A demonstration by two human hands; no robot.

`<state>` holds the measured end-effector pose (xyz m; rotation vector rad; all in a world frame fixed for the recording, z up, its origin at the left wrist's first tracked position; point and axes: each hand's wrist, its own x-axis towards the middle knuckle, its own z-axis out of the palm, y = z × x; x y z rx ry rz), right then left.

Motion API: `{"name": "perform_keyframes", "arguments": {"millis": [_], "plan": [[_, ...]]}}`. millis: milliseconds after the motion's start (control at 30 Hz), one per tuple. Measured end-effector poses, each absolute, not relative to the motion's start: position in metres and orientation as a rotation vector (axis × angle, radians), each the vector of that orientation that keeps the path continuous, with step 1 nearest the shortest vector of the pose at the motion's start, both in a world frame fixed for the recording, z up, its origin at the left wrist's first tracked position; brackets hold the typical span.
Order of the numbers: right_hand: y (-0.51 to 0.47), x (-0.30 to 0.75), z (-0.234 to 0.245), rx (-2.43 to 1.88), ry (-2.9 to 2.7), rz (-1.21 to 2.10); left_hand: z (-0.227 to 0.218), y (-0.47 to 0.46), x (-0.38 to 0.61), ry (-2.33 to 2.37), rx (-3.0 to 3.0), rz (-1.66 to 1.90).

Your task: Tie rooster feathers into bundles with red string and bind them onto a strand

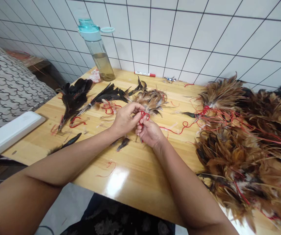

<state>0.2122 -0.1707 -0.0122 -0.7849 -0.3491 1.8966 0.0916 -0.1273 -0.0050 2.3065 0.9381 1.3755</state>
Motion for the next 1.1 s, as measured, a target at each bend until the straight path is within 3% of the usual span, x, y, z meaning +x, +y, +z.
{"name": "perform_keyframes", "arguments": {"millis": [1100], "plan": [[-0.177,0.196,-0.003,-0.967,-0.316,1.835,-0.019,-0.114,0.087,0.972,1.923,1.142]]}}
